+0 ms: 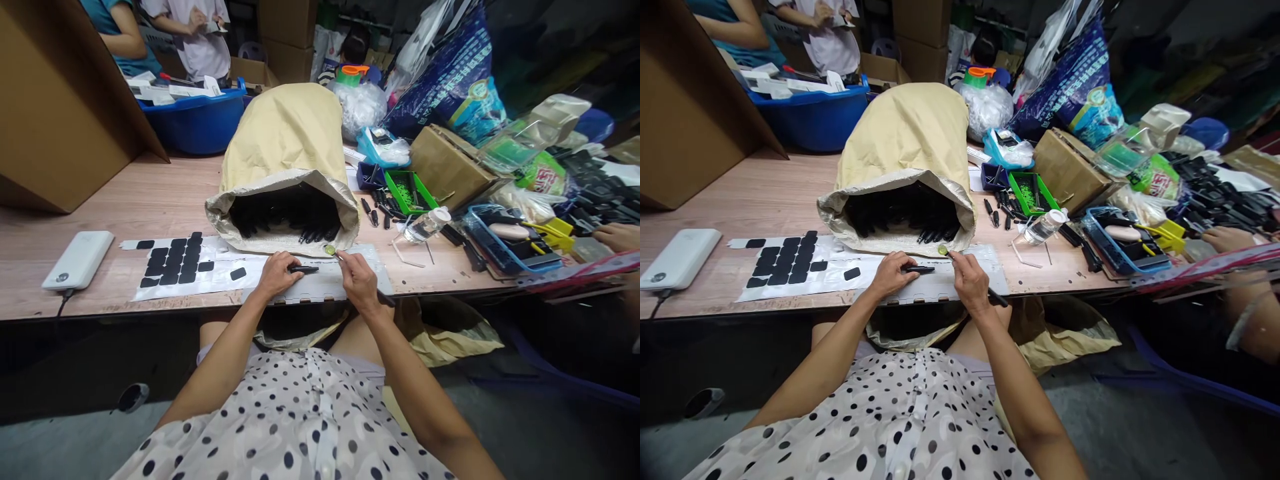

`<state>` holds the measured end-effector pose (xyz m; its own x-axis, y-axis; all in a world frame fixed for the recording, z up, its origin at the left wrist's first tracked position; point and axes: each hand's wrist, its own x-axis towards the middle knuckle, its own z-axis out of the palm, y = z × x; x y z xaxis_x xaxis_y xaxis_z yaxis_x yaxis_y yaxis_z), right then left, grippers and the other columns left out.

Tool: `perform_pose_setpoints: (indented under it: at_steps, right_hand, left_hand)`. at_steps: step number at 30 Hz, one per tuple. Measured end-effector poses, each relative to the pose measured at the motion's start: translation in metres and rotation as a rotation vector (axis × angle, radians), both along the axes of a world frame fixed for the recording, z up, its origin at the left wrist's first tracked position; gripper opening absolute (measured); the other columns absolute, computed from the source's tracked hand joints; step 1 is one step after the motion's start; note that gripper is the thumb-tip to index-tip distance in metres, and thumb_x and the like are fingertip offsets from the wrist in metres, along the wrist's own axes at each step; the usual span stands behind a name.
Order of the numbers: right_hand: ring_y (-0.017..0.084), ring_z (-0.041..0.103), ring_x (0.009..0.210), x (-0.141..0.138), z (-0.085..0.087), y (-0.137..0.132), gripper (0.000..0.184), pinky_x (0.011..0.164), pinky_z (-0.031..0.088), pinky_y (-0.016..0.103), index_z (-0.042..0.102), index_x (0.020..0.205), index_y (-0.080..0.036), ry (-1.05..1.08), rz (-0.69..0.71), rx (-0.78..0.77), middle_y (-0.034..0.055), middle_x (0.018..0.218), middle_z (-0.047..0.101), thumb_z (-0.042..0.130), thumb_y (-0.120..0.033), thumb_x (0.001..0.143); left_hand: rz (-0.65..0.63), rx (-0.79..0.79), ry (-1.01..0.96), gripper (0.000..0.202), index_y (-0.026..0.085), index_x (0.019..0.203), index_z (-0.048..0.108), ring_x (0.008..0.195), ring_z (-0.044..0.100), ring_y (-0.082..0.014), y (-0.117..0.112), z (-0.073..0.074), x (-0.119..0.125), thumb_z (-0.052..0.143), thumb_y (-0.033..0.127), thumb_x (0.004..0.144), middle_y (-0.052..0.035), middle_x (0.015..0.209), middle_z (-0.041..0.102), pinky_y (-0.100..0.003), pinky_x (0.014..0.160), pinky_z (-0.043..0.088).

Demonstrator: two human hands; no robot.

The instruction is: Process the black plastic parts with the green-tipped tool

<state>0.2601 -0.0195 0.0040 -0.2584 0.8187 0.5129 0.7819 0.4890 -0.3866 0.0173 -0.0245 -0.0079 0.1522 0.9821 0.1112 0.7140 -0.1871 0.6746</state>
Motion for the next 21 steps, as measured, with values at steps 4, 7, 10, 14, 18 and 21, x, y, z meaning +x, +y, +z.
perform_pose_setpoints:
  at_steps: [4, 7, 10, 14, 18, 21]
  right_hand:
    - [0.021, 0.062, 0.090, 0.039, -0.007, 0.032, 0.033, 0.081, 0.049, 0.032, 0.074, 0.117, -0.028, -0.137, 0.061, 0.016, 0.0068, 0.098, 0.069, 0.047, -0.023, 0.099]
    - [0.022, 0.058, 0.090, 0.059, -0.018, 0.050, 0.032, 0.083, 0.046, 0.036, 0.077, 0.111, -0.029, -0.209, 0.123, -0.010, 0.0064, 0.094, 0.068, 0.050, -0.018, 0.095]
    - [0.022, 0.057, 0.091, 0.064, -0.026, 0.057, 0.032, 0.083, 0.043, 0.036, 0.077, 0.107, -0.028, -0.207, 0.127, -0.043, 0.0060, 0.093, 0.067, 0.050, -0.016, 0.094]
    - [0.022, 0.057, 0.092, 0.060, -0.031, 0.057, 0.034, 0.083, 0.042, 0.036, 0.076, 0.111, -0.028, -0.202, 0.112, -0.074, 0.0054, 0.094, 0.066, 0.049, -0.016, 0.094]
    - [0.023, 0.055, 0.092, 0.061, -0.031, 0.056, 0.035, 0.084, 0.042, 0.036, 0.075, 0.113, -0.029, -0.224, 0.114, -0.090, 0.0060, 0.097, 0.066, 0.048, -0.017, 0.094]
    - [0.023, 0.054, 0.092, 0.061, -0.032, 0.057, 0.034, 0.085, 0.041, 0.037, 0.075, 0.113, -0.029, -0.234, 0.096, -0.086, 0.0062, 0.097, 0.065, 0.048, -0.018, 0.095]
  left_hand:
    - [-0.025, 0.004, 0.025, 0.015, 0.026, 0.093, 0.073, 0.092, 0.058, -0.0247, -0.001, -0.001, 0.001, 0.074, 0.032, 0.080, -0.0024, 0.089, 0.065, -0.039, 0.088, 0.047]
    - [-0.041, 0.004, 0.021, 0.012, 0.027, 0.093, 0.073, 0.093, 0.058, -0.0244, 0.003, -0.002, -0.001, 0.071, 0.032, 0.083, -0.0022, 0.089, 0.064, -0.039, 0.088, 0.047]
    - [-0.030, -0.003, 0.011, 0.010, 0.025, 0.093, 0.072, 0.093, 0.058, -0.0244, 0.004, 0.004, -0.003, 0.069, 0.031, 0.085, -0.0029, 0.091, 0.066, -0.039, 0.088, 0.048]
    - [-0.132, 0.141, -0.056, 0.020, 0.021, 0.101, 0.070, 0.092, 0.061, -0.0238, -0.029, 0.016, 0.004, 0.056, 0.034, 0.095, -0.0071, 0.098, 0.071, -0.039, 0.086, 0.048]
    - [-0.523, 0.096, -0.030, 0.030, 0.026, 0.108, 0.070, 0.080, 0.066, -0.0203, -0.087, -0.002, 0.022, 0.048, 0.044, 0.100, -0.0038, 0.086, 0.074, -0.034, 0.080, 0.049]
    - [-0.383, -0.193, 0.101, 0.031, 0.029, 0.111, 0.070, 0.085, 0.071, -0.0217, -0.109, -0.039, 0.029, 0.046, 0.044, 0.100, -0.0041, 0.092, 0.077, -0.032, 0.077, 0.051]
